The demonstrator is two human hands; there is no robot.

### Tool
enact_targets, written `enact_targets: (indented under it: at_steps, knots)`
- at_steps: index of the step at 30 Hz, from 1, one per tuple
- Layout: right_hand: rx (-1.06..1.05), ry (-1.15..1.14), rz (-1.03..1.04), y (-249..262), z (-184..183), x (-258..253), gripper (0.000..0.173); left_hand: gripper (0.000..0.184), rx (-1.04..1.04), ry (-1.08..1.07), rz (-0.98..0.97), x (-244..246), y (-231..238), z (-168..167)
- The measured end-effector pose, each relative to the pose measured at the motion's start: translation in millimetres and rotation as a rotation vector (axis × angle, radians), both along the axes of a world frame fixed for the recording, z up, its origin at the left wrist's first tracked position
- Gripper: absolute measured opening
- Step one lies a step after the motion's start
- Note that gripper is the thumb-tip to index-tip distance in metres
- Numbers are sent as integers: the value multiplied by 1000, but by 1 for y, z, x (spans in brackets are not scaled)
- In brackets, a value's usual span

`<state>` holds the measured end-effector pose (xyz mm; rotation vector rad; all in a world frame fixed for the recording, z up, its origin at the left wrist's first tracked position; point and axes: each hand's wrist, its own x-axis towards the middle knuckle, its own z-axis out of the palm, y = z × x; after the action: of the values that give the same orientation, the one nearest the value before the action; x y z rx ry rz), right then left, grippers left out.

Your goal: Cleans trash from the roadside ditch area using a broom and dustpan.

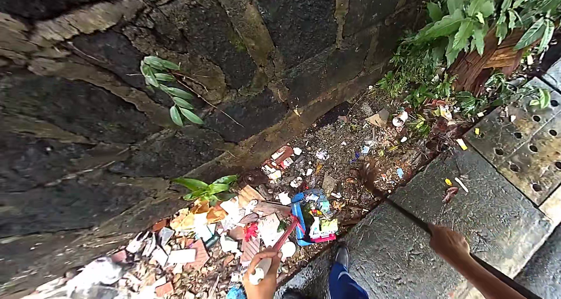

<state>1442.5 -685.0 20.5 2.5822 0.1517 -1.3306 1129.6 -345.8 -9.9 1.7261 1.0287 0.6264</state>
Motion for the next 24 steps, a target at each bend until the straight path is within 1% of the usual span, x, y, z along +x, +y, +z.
enact_targets:
  at_steps: [2,4,7,9,11,12,13,15,16,17,18,19,21,22,23,24]
  knots:
    - [11,90,115,-12,26,-11,45,14,14,5,20,-1,-7,-1]
    - [19,96,111,-36,55,0,44,13,8,-28,9,0,-6,-3]
    - [28,2,93,-62,94,29,43,14,-16,-23,10,-2,-3,-7]
    - [46,-93,91,-65,101,56,38,15,-33,-28,27,-1,0,-7]
    - [28,-192,81,-47,91,88,35,15,-36,-41,37,0,1,-7]
    - [10,-240,55,-30,79,103,35,15,-28,-50,33,0,1,-8]
    - [3,-288,11,-11,61,118,35,15,-20,-53,30,0,2,-9]
    - [9,-376,-57,24,10,139,38,15,-9,-33,28,0,-1,-8]
    - [15,-381,-64,39,-12,139,39,15,-8,-22,34,0,-4,-8]
    - [15,-340,-47,53,-26,129,40,16,-3,-13,46,2,-5,-8]
    - [4,-258,7,64,-31,107,42,15,9,-6,56,2,-4,-9]
    - [-4,-164,87,69,-29,80,46,15,8,-4,67,2,-4,-8]
    - [-17,-32,247,55,-5,38,52,14,1,-10,72,4,-9,-11]
    - [-29,3,295,42,10,28,55,13,9,-12,65,5,-11,-13]
    - [-32,25,308,27,28,25,53,13,23,-7,63,6,-11,-14]
    - [-30,38,294,12,45,27,47,12,30,6,62,8,-10,-14]
